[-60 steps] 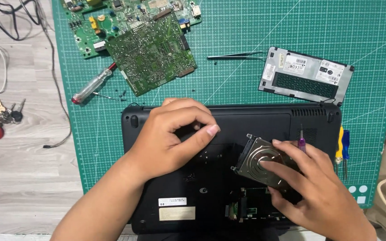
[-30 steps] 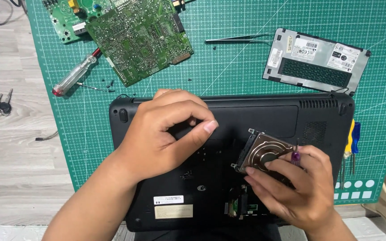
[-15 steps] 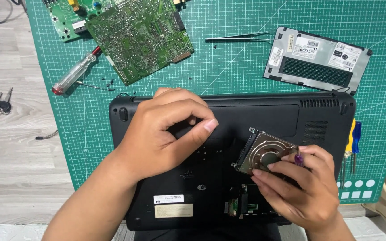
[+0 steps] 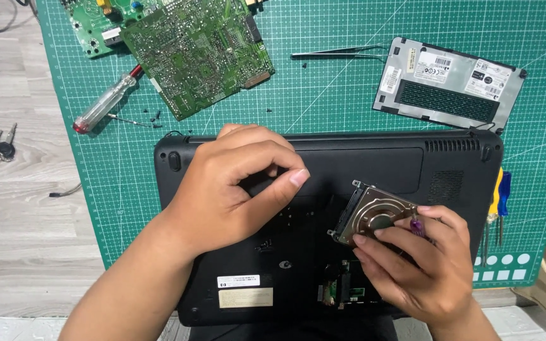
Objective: Removing a hard drive from a laptop chassis using a screwdriver on a repair bench.
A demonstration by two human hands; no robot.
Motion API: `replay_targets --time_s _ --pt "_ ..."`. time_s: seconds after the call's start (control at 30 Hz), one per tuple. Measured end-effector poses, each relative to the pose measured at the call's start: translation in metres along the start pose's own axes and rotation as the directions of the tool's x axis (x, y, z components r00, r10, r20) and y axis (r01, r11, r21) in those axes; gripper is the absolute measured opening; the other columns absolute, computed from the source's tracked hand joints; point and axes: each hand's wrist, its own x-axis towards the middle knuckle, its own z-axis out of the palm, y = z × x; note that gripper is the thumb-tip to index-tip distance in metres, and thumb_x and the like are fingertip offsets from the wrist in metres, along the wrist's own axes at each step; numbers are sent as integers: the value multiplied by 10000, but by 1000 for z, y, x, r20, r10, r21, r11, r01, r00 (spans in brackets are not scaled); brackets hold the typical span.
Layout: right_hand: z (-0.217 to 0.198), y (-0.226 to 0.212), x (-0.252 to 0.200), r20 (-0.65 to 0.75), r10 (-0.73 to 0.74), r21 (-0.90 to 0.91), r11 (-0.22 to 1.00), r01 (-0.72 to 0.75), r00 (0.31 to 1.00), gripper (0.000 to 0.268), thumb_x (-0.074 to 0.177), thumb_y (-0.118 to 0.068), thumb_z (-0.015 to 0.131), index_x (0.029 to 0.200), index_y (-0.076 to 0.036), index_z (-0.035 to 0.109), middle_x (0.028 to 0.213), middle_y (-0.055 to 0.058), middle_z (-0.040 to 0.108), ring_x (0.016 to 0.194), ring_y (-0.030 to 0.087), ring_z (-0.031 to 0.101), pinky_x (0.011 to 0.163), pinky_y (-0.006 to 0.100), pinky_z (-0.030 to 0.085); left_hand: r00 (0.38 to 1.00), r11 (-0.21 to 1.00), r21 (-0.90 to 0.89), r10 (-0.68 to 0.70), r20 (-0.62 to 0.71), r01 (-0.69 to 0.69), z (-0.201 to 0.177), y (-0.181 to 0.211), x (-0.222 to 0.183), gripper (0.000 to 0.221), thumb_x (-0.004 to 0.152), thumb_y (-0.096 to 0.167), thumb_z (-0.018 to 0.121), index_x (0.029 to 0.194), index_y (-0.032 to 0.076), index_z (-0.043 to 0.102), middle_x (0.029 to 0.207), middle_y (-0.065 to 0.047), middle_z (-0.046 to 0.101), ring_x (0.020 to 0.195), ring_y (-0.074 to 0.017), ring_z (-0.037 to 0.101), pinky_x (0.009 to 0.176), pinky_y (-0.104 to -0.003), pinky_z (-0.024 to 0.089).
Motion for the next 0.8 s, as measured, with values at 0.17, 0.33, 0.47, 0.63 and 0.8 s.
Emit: replay_targets --time_s 0.17,0.33,0.47,0.63,0.8 --pt "0 -1 2 -13 -22 -14 1000 22 1000 106 858 -255 775 961 -248 754 968 -62 651 884 232 586 953 523 474 1000 1000 10 4 3 -4 0 0 0 112 966 124 629 869 91 672 853 5 697 821 -159 671 799 -318 378" --pt "-3 -9 7 -43 40 33 999 -38 998 82 826 -223 795 889 -193 753 933 -14 668 878 240 584 944 542 515 1000 1000 10 -9 10 9 0 -1 -1 104 972 131 625 882 99 666 864 10 692 829 -160 665 798 -327 370" --pt "-1 -7 8 -57 44 33 999 -42 997 123 819 -239 818 889 -189 730 927 -14 669 864 244 589 956 515 491 1000 1000 15 -6 17 6 1 -1 -1 93 973 128 630 888 104 659 861 11 684 823 -163 658 806 -330 369" --pt "-3 -13 15 -12 123 -12 992 -123 992 119 803 -268 828 841 -184 752 886 -15 680 859 246 558 946 496 463 1000 1000 14 3 12 -4 1 -2 -1 85 970 115 641 888 105 658 861 8 686 827 -168 666 814 -329 373" --pt "-5 -12 19 0 101 -21 995 -101 995 84 833 -265 796 845 -194 754 903 -27 671 863 242 537 902 473 461 1000 1000 14 4 14 -4 1 -2 -1 70 968 104 641 901 96 654 877 -2 682 826 -177 660 813 -336 368"
